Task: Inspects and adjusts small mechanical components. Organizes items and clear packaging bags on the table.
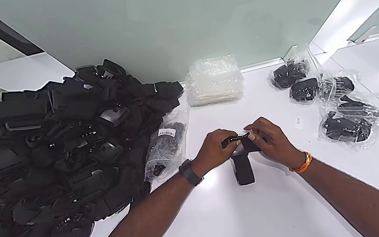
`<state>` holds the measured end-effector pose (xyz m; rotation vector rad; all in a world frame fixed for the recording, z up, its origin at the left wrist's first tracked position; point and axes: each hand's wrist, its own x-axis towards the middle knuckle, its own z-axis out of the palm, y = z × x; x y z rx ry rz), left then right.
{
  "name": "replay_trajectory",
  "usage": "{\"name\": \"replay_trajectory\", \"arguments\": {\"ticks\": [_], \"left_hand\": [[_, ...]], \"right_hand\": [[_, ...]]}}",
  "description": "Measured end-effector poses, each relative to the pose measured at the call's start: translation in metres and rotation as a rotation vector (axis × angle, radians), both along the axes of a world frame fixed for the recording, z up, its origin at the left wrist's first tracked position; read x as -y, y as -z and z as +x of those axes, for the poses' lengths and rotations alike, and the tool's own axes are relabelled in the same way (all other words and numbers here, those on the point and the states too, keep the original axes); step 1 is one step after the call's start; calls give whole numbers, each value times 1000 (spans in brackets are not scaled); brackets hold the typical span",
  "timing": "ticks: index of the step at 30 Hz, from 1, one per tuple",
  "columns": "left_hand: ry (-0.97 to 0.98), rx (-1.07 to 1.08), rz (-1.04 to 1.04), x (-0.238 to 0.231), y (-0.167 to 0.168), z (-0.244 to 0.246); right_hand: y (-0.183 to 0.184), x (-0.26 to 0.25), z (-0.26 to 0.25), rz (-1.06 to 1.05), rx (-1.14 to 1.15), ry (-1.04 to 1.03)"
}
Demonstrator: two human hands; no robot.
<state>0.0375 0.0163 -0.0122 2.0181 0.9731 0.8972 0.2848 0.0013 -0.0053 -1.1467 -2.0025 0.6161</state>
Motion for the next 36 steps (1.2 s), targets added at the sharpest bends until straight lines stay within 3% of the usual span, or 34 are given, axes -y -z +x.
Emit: {"name": "replay_trajectory", "arguments": {"ticks": [4, 9, 17, 24, 31, 36], "left_hand": [[7, -8, -10, 1, -3, 0], [6, 13, 24, 0, -4, 1], [10, 11, 32, 0, -2, 0], [11, 21, 57, 0, -1, 0], [8, 20, 57, 0, -1, 0], [10, 13, 51, 0, -2, 0]], "right_hand": [[3, 1, 0, -41, 91, -5], [0, 1, -2, 28, 15, -89], [1, 0, -1, -10, 108, 25], [1, -1, -1, -4, -27, -116], [2, 0, 0, 0, 106, -6], [2, -1, -1, 33, 85, -68]]}}
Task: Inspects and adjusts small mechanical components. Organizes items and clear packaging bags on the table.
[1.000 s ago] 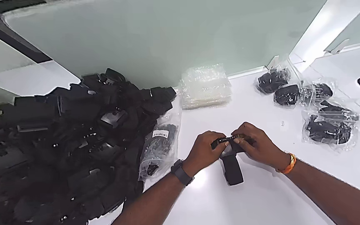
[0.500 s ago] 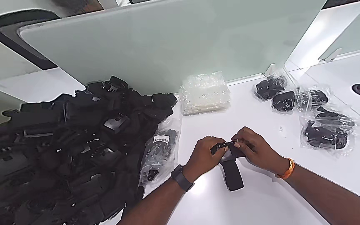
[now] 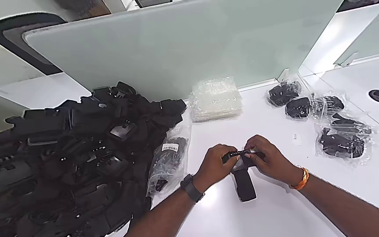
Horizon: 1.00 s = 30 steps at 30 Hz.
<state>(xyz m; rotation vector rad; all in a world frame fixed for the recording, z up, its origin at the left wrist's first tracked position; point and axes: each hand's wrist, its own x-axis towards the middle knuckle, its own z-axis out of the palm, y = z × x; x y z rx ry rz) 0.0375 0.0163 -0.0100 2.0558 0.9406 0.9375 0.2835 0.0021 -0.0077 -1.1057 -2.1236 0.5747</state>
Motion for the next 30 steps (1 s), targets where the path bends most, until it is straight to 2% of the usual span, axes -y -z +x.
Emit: {"name": "replay_trajectory", "arguments": {"ticks": [4, 11, 18, 25, 30], "left_hand": [[1, -5, -4, 1, -1, 0], [7, 6, 8, 0, 1, 0], [11, 3, -1, 0, 0, 0], [16, 5, 2, 0, 1, 0], [6, -8, 18, 0, 1, 1]], "right_hand": [[0, 1, 1, 13, -40, -28], [0, 0, 0, 9, 70, 46], [1, 0, 1, -28, -90, -42], [0, 0, -1, -8, 81, 14], [-4, 1, -2, -36, 108, -6]]}}
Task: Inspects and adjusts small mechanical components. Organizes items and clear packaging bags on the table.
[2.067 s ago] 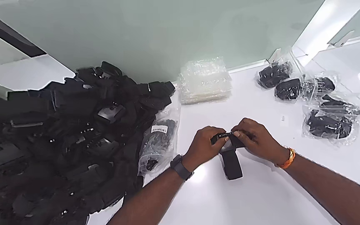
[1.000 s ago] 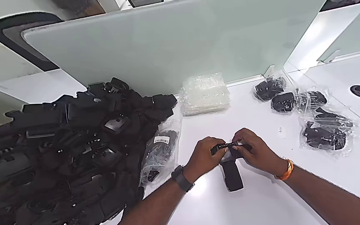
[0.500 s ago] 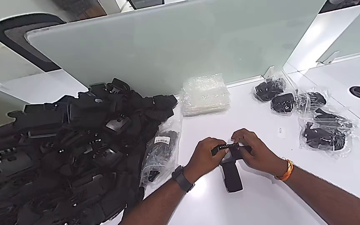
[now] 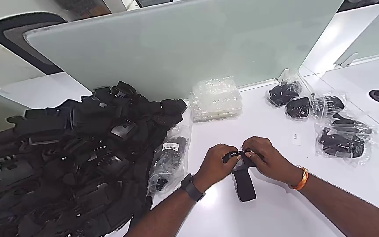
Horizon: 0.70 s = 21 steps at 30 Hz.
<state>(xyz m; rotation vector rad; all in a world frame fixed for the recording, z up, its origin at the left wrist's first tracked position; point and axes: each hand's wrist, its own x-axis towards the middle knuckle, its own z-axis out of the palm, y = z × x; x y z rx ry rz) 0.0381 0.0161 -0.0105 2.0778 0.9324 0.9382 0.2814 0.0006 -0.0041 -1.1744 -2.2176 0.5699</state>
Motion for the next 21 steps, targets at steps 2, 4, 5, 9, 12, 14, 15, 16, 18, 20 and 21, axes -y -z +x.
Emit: {"name": "replay_trajectory", "arguments": {"ticks": [2, 4, 5, 9, 12, 14, 15, 16, 18, 20, 21], "left_hand": [[-5, -7, 4, 0, -1, 0], [-7, -6, 7, 0, -1, 0], [-6, -2, 7, 0, 0, 0], [-10, 1, 11, 0, 0, 0], [-9, 1, 13, 0, 0, 0], [-8, 10, -13, 0, 0, 0], [-11, 14, -24, 1, 0, 0], [-16, 20, -28, 1, 0, 0], [-24, 29, -29, 1, -1, 0], [-27, 23, -45, 1, -2, 1], [-27, 15, -55, 1, -2, 1]], "right_hand": [[2, 1, 0, -3, -38, 8], [4, 1, 1, 5, -102, 26], [5, 0, 1, 4, -131, 33], [7, 0, 2, 9, -172, 46], [7, 0, 2, 27, -162, 62], [8, 0, 2, 38, -177, 71], [8, 0, 3, 45, -180, 78], [8, 0, 3, 48, -182, 90], [8, -1, 3, 49, -178, 124], [7, -1, 3, 48, -171, 161], [6, 0, 3, 53, -169, 180]]}}
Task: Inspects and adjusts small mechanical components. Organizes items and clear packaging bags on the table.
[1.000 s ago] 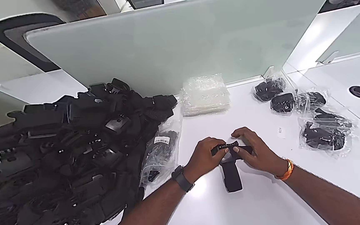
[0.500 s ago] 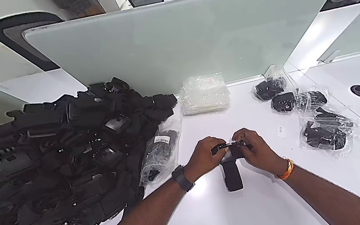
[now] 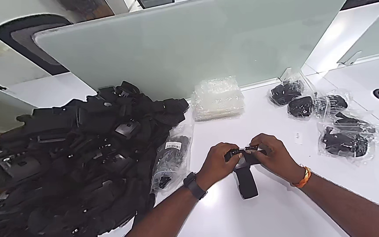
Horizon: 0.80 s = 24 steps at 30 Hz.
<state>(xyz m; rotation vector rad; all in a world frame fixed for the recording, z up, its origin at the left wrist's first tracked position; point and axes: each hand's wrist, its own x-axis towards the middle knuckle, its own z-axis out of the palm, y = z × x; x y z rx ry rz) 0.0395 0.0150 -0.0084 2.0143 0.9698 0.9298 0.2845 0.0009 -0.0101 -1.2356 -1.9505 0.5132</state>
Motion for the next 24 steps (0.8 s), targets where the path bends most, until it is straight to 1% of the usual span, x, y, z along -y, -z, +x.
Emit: {"name": "replay_trajectory", "arguments": {"ticks": [2, 7, 11, 13, 16, 19, 21, 24], "left_hand": [[2, -15, -8, 1, -1, 0], [35, -46, -9, 2, -5, -1], [60, -84, 17, 4, -9, -2], [68, -92, 35, 3, -8, -1], [94, -72, 45, 3, -8, -2], [104, -58, 109, 0, -1, -2], [138, -96, 102, -5, 0, -1], [148, -76, 98, -6, -2, -2]], "right_hand": [[-2, 1, -1, 37, -4, 28], [-6, -2, -1, 208, -51, 66], [-15, 5, -5, 357, 63, 96], [-24, 16, -17, 382, 148, 20], [-40, 39, -53, 413, 231, -180], [-60, 55, -99, 621, 329, -393], [-77, 62, -128, 725, 323, -492], [-95, 66, -173, 820, 258, -561]]}}
